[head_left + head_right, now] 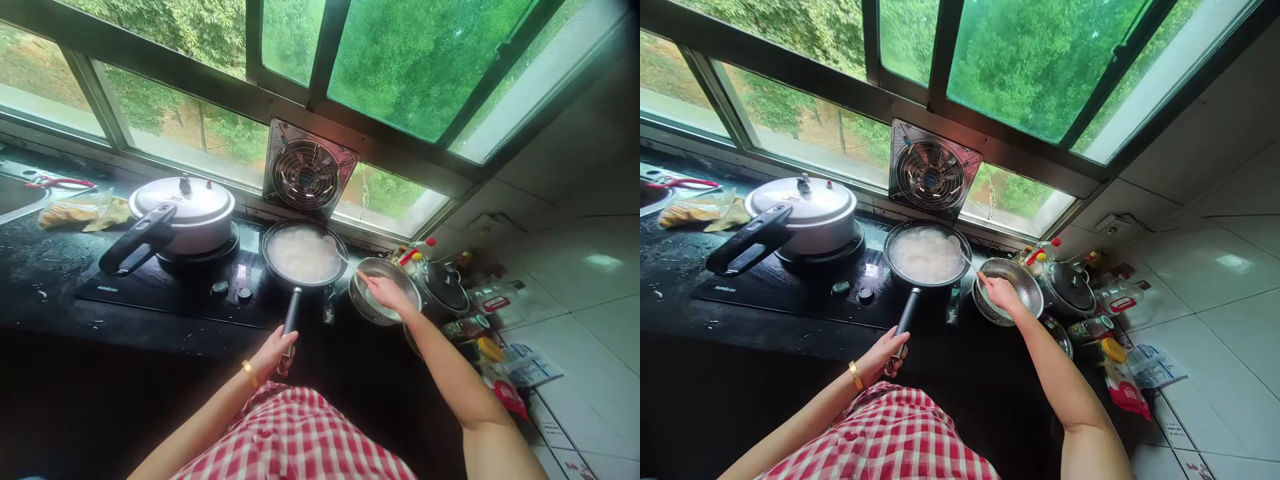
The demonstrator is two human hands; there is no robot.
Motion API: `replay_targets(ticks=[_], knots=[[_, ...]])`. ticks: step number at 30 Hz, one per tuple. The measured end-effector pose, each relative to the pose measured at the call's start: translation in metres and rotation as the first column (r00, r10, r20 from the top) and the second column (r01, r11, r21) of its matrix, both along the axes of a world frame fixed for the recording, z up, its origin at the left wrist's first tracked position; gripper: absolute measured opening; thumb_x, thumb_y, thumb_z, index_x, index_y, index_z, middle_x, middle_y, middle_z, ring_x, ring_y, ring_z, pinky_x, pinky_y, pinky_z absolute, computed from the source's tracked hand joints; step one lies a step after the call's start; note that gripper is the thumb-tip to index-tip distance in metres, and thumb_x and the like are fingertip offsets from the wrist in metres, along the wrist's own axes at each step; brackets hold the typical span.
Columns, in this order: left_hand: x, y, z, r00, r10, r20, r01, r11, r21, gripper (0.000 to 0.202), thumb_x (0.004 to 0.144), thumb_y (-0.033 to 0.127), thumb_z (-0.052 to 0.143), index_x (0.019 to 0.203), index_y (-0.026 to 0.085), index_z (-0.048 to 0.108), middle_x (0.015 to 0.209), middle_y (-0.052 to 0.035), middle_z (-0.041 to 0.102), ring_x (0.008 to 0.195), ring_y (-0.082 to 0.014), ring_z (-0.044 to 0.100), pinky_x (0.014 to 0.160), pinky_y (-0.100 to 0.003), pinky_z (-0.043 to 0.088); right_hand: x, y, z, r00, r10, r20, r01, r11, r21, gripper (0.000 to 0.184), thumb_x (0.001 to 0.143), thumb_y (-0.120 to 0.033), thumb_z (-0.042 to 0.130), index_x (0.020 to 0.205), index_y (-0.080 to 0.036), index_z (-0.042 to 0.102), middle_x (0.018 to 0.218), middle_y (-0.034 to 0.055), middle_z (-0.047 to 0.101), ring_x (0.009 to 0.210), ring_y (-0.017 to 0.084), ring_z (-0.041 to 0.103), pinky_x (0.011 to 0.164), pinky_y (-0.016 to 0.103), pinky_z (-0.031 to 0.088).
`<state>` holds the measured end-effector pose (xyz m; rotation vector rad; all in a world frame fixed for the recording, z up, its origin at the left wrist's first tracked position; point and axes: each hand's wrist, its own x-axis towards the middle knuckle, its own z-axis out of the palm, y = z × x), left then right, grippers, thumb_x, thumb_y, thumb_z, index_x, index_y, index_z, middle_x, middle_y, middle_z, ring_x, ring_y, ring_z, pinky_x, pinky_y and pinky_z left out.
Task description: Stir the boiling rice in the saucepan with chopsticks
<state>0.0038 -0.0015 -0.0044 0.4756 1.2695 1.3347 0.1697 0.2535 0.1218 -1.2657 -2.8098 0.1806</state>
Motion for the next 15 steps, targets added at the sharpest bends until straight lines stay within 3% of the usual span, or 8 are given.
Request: replay_targets(ticks=[2,6,11,15], knots=[[0.0,0.0,0.0,1.0,0.0,0.002,0.0,1.0,0.0,0.049,0.069,0.06,0.057,0.093,0.024,0.033,0.057,0.0085,0.045,0.037,-0.0055,0.038,0.033,-0.016,0.033,0.007,-0.007,0.009,0.998,-0.054,-0.036,0.047,0.985,-0.169,0.036,0.09,-0.039,0.037,0.075,-0.019,0.063,0.057,0.0013,0.055,0.045,0.012,0.049,0.045,0.024,0.031],[-0.001,0.001,-0.001,1.0,-0.002,0.006,0.002,1.0,0.008,0.05,0.069,0.059,0.058,0.093,0.023,0.033,0.056,0.0086,0.045,0.037,-0.0057,0.037,0.033,-0.016,0.033,0.019,-0.021,0.029,0.985,-0.168,-0.043,0.133,0.891,-0.435,0.036,0.085,-0.049,0.046,0.076,-0.019,0.062,0.047,-0.0036,0.043,0.031,0.009,0.039,0.034,0.021,0.025],[-0.001,0.001,0.0,1.0,-0.013,0.011,0.013,1.0,0.016,0.051,0.068,0.06,0.058,0.093,0.024,0.032,0.056,0.0089,0.045,0.036,-0.0057,0.037,0.033,-0.016,0.032,0.023,-0.035,0.052,0.986,-0.165,-0.03,0.11,0.77,-0.628,0.036,0.08,-0.053,0.055,0.08,-0.018,0.063,0.047,-0.0042,0.045,0.031,0.007,0.04,0.03,0.018,0.024],[-0.001,0.0,0.0,1.0,-0.019,0.017,0.019,1.0,0.013,0.05,0.07,0.059,0.058,0.092,0.024,0.032,0.056,0.0093,0.044,0.036,-0.0057,0.037,0.033,-0.016,0.032,0.017,-0.035,0.056,0.988,-0.143,-0.051,0.061,0.679,-0.732,0.034,0.078,-0.049,0.06,0.071,-0.016,0.059,0.046,-0.0041,0.047,0.032,0.005,0.039,0.028,0.015,0.023]])
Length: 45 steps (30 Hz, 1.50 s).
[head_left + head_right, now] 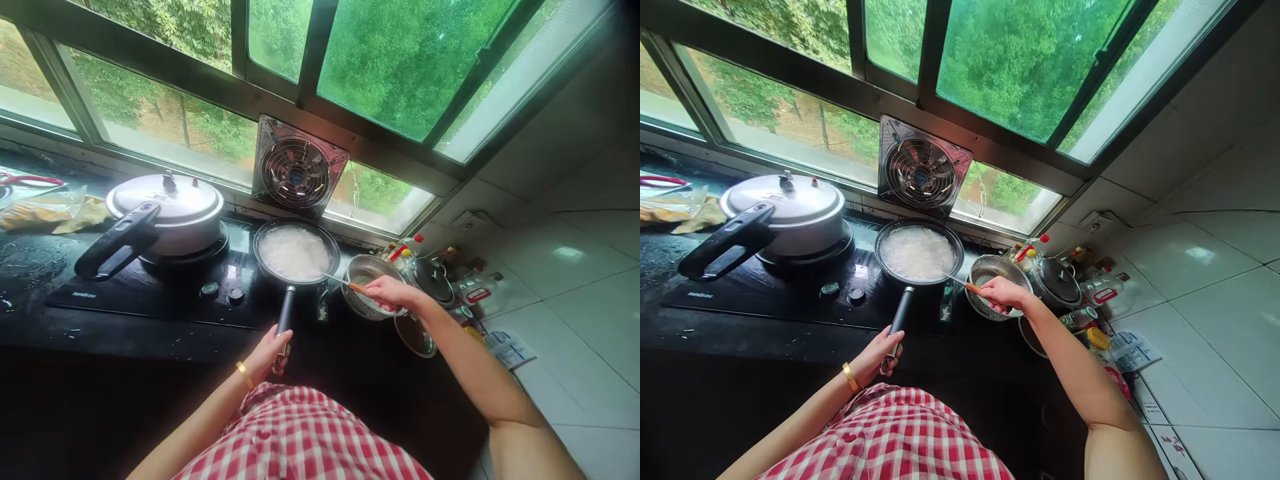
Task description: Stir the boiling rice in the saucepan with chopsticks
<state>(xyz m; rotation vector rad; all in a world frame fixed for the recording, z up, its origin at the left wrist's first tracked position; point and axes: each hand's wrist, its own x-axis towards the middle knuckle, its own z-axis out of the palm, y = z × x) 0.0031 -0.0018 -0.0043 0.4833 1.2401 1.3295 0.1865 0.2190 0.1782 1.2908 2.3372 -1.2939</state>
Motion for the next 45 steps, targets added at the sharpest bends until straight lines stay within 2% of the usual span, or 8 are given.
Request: replay_targets(ticks=[7,13,18,22,26,29,32,45], knots=[[0.0,0.001,-0.003,1.0,0.009,-0.002,-0.009,1.0,0.002,0.048,0.071,0.059,0.057,0.093,0.024,0.032,0.057,0.0085,0.045,0.037,-0.0058,0.038,0.033,-0.016,0.033,-0.013,0.01,-0.025,0.992,-0.088,-0.088,0.061,0.96,-0.275,0.019,0.086,-0.027,0.051,0.096,-0.014,0.059,0.056,-0.0022,0.055,0.034,0.005,0.045,0.027,0.012,0.03],[-0.001,0.002,-0.006,1.0,0.005,0.005,-0.005,1.0,0.002,0.049,0.07,0.059,0.057,0.093,0.024,0.032,0.057,0.0082,0.045,0.037,-0.0061,0.038,0.033,-0.016,0.033,-0.023,-0.008,-0.051,0.921,-0.35,-0.17,0.193,0.79,-0.581,0.023,0.091,-0.021,0.042,0.11,-0.012,0.052,0.055,-0.0023,0.053,0.032,0.003,0.043,0.026,0.007,0.028],[-0.001,0.002,-0.007,1.0,0.005,-0.01,-0.005,1.0,-0.01,0.049,0.071,0.059,0.057,0.094,0.024,0.033,0.057,0.0082,0.045,0.038,-0.0064,0.039,0.033,-0.016,0.033,-0.032,-0.011,-0.064,0.868,-0.419,-0.267,0.181,0.767,-0.615,0.024,0.091,-0.021,0.039,0.11,-0.012,0.051,0.056,-0.0016,0.054,0.032,0.003,0.042,0.026,0.008,0.027],[-0.001,0.003,-0.008,1.0,0.0,-0.013,0.0,1.0,-0.014,0.049,0.071,0.06,0.056,0.095,0.024,0.033,0.056,0.0087,0.044,0.037,-0.0062,0.038,0.033,-0.016,0.033,-0.036,-0.006,-0.069,0.851,-0.361,-0.381,0.207,0.897,-0.39,0.026,0.088,-0.023,0.045,0.109,-0.012,0.055,0.053,-0.003,0.052,0.032,0.005,0.042,0.027,0.012,0.027],[-0.001,0.004,-0.01,1.0,-0.003,-0.019,0.003,1.0,-0.023,0.049,0.071,0.06,0.055,0.096,0.024,0.033,0.055,0.0088,0.044,0.037,-0.0063,0.038,0.033,-0.016,0.034,-0.038,0.001,-0.07,0.91,-0.168,-0.38,0.217,0.972,0.091,0.031,0.085,-0.024,0.046,0.111,-0.013,0.061,0.05,-0.0042,0.049,0.033,0.006,0.041,0.031,0.016,0.027],[-0.002,0.003,-0.012,1.0,-0.006,-0.014,0.005,1.0,-0.02,0.049,0.071,0.06,0.056,0.096,0.025,0.033,0.056,0.0089,0.044,0.037,-0.0064,0.038,0.033,-0.017,0.034,-0.042,0.003,-0.067,0.974,0.019,-0.226,0.117,0.812,0.572,0.032,0.083,-0.025,0.049,0.11,-0.021,0.065,0.064,-0.0002,0.061,0.053,0.011,0.056,0.048,0.02,0.038],[-0.001,0.002,-0.01,1.0,0.007,-0.012,-0.007,1.0,-0.015,0.048,0.071,0.059,0.056,0.095,0.024,0.033,0.057,0.0084,0.045,0.038,-0.0065,0.039,0.033,-0.017,0.034,-0.054,0.002,-0.063,0.997,0.071,-0.006,-0.037,0.592,0.805,0.037,0.085,-0.026,0.045,0.12,-0.029,0.06,0.086,0.0024,0.068,0.079,0.017,0.062,0.065,0.023,0.041],[0.0,0.001,-0.003,1.0,0.018,-0.012,-0.019,1.0,-0.012,0.05,0.07,0.059,0.057,0.097,0.023,0.033,0.057,0.0085,0.043,0.038,-0.0061,0.038,0.033,-0.017,0.034,-0.113,-0.005,-0.07,0.941,0.007,0.337,-0.322,0.318,0.892,0.055,0.093,-0.028,0.034,0.145,-0.03,0.018,0.091,0.0079,0.059,0.079,0.021,0.063,0.067,0.03,0.046]])
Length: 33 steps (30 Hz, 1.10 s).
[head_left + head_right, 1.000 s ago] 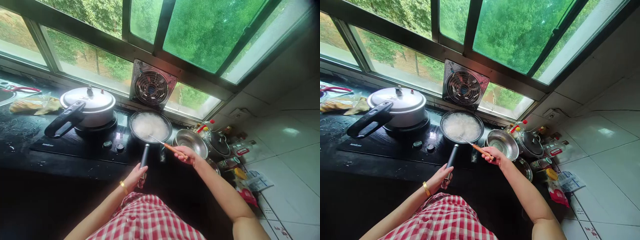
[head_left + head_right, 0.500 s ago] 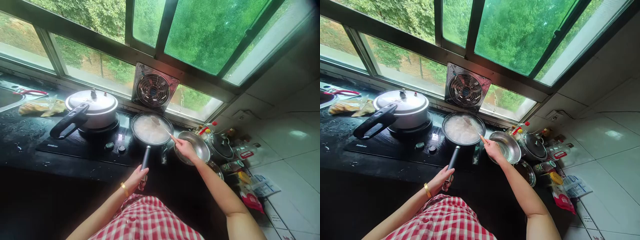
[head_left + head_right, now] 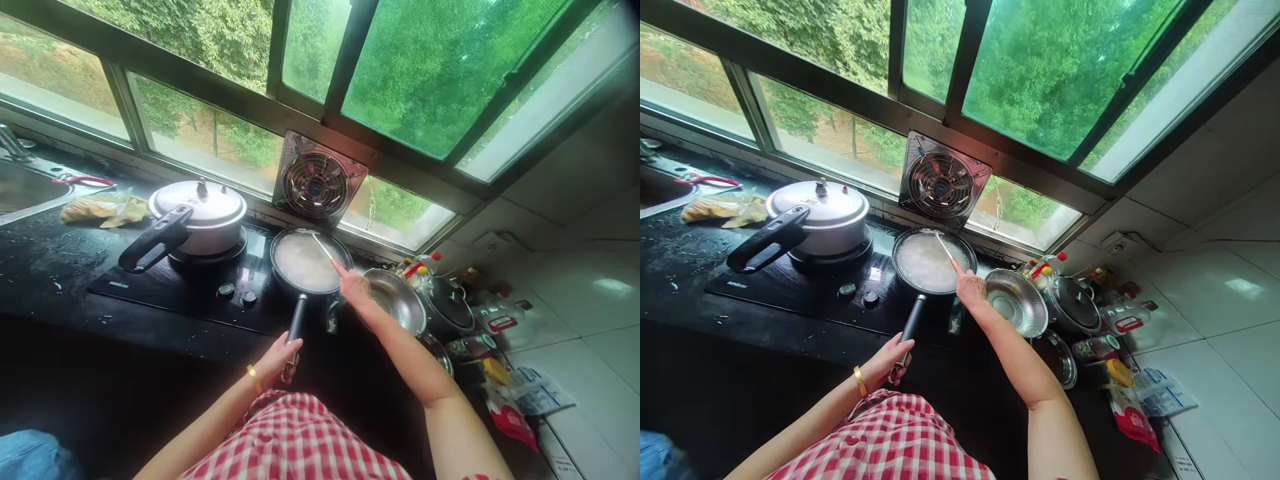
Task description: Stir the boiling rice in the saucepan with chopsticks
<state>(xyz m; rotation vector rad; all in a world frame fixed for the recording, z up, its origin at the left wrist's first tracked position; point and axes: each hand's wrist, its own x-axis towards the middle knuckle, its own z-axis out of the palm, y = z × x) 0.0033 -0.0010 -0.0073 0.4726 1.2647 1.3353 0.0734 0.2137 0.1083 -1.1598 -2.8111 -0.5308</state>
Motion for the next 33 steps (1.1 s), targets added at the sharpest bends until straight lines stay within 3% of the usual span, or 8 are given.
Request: replay_targets(ticks=[8,14,20,24,29,33], knots=[[0.0,-0.001,0.001,1.0,-0.004,0.002,0.004,1.0,0.023,0.05,0.071,0.059,0.056,0.097,0.023,0.033,0.057,0.0086,0.042,0.037,-0.0056,0.038,0.034,-0.017,0.034,-0.018,-0.012,0.001,0.997,0.068,-0.022,-0.069,0.997,-0.038,0.054,0.092,-0.02,0.033,0.145,-0.025,0.024,0.089,0.0127,0.059,0.077,0.023,0.063,0.067,0.032,0.048],[0.0,0.0,0.0,1.0,-0.011,-0.004,0.011,1.0,0.014,0.048,0.072,0.058,0.054,0.096,0.023,0.033,0.058,0.0086,0.042,0.037,-0.0055,0.038,0.033,-0.017,0.034,-0.014,-0.023,0.001,0.995,0.101,0.012,-0.1,0.994,-0.051,0.052,0.092,-0.019,0.032,0.144,-0.023,0.026,0.09,0.0132,0.058,0.078,0.021,0.062,0.069,0.031,0.048],[0.0,0.0,-0.001,1.0,-0.011,-0.008,0.011,1.0,0.023,0.042,0.075,0.054,0.052,0.095,0.023,0.032,0.057,0.0084,0.043,0.038,-0.006,0.038,0.033,-0.017,0.035,0.017,-0.032,-0.002,0.991,0.128,0.025,-0.126,0.99,-0.063,0.049,0.092,-0.026,0.037,0.14,-0.028,0.034,0.088,0.0092,0.059,0.074,0.021,0.061,0.066,0.03,0.046],[0.0,0.0,0.001,1.0,-0.011,-0.02,0.011,1.0,0.009,0.043,0.074,0.055,0.052,0.095,0.023,0.033,0.057,0.0083,0.043,0.038,-0.0058,0.038,0.033,-0.017,0.034,0.049,-0.028,0.001,0.997,0.073,0.009,-0.072,0.996,-0.059,0.047,0.092,-0.028,0.039,0.139,-0.028,0.037,0.086,0.0074,0.059,0.073,0.019,0.061,0.065,0.026,0.044],[-0.001,0.0,0.003,1.0,-0.013,-0.013,0.013,1.0,-0.016,0.048,0.07,0.059,0.055,0.094,0.023,0.032,0.058,0.0085,0.043,0.037,-0.0055,0.038,0.034,-0.016,0.033,0.079,-0.009,0.006,0.999,-0.027,-0.031,0.026,0.999,-0.036,0.046,0.092,-0.028,0.038,0.137,-0.026,0.039,0.086,0.0078,0.06,0.074,0.019,0.061,0.065,0.026,0.042],[-0.001,0.001,0.002,1.0,-0.008,-0.013,0.008,1.0,-0.017,0.053,0.068,0.062,0.056,0.096,0.024,0.033,0.058,0.0087,0.044,0.037,-0.0052,0.038,0.034,-0.016,0.032,0.088,0.013,0.0,0.994,-0.101,-0.035,0.098,0.992,-0.082,0.043,0.092,-0.027,0.039,0.134,-0.022,0.043,0.091,0.0097,0.062,0.079,0.02,0.061,0.068,0.026,0.042]])
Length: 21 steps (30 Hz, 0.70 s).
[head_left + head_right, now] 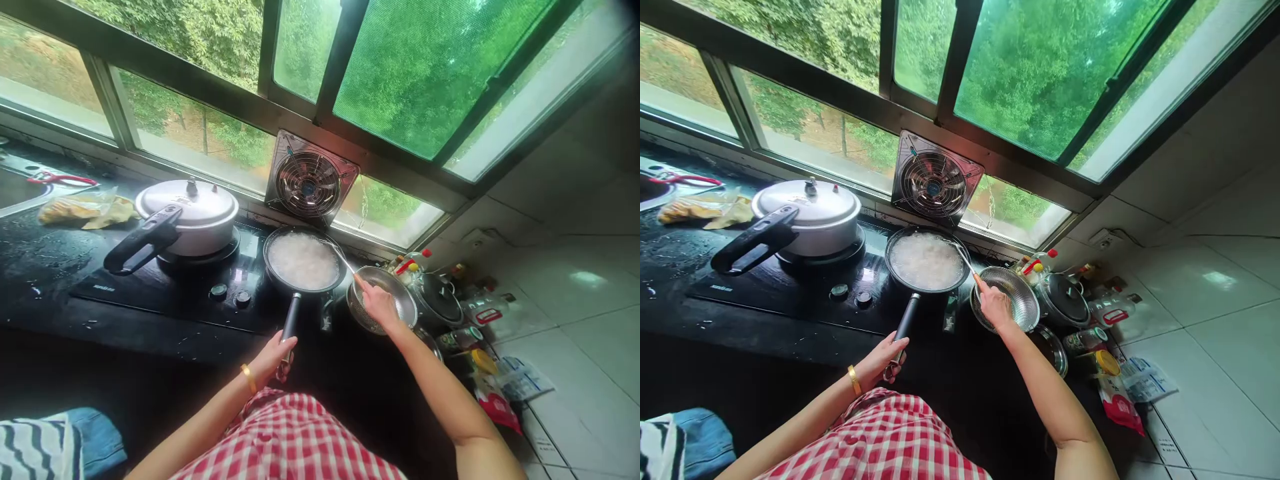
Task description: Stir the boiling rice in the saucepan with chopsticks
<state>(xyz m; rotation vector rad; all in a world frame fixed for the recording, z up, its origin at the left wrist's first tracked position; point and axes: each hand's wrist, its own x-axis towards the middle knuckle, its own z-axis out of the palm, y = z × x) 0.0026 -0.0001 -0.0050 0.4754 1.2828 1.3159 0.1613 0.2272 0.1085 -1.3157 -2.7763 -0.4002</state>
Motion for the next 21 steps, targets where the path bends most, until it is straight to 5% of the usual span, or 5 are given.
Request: replay_targets(ticks=[6,11,16,21], knots=[[0.001,-0.001,-0.001,1.0,0.005,0.001,-0.005,1.0,-0.01,0.052,0.068,0.061,0.056,0.096,0.024,0.033,0.059,0.0088,0.044,0.037,-0.0051,0.038,0.035,-0.016,0.032,-0.005,0.018,-0.015,0.971,-0.011,-0.238,-0.056,0.96,-0.274,0.028,0.089,-0.025,0.042,0.109,-0.02,0.062,0.078,0.0038,0.064,0.069,0.015,0.061,0.06,0.021,0.04],[0.001,-0.002,0.001,1.0,-0.002,0.012,0.002,1.0,-0.003,0.049,0.07,0.059,0.056,0.095,0.024,0.033,0.058,0.0087,0.044,0.037,-0.0048,0.038,0.035,-0.016,0.032,-0.01,0.015,-0.014,0.835,-0.3,-0.46,-0.159,0.669,-0.726,0.024,0.087,-0.028,0.047,0.099,-0.015,0.063,0.049,-0.0062,0.045,0.033,0.006,0.042,0.034,0.016,0.027],[0.001,-0.002,0.001,1.0,0.006,0.03,-0.006,1.0,0.003,0.049,0.069,0.059,0.058,0.094,0.024,0.034,0.059,0.0082,0.045,0.038,-0.005,0.039,0.035,-0.015,0.031,-0.011,0.008,-0.012,0.744,-0.457,-0.487,-0.281,0.447,-0.849,0.025,0.086,-0.028,0.052,0.105,-0.014,0.061,0.048,-0.0055,0.047,0.032,0.005,0.041,0.028,0.013,0.026],[0.001,-0.002,-0.002,0.999,-0.004,0.034,0.003,0.999,0.034,0.047,0.071,0.058,0.057,0.093,0.024,0.033,0.057,0.0087,0.043,0.037,-0.0054,0.038,0.034,-0.016,0.032,-0.018,-0.003,-0.015,0.746,-0.511,-0.427,-0.292,0.325,-0.899,0.028,0.085,-0.03,0.056,0.108,-0.014,0.06,0.049,-0.0048,0.05,0.031,0.004,0.04,0.026,0.012,0.025]])
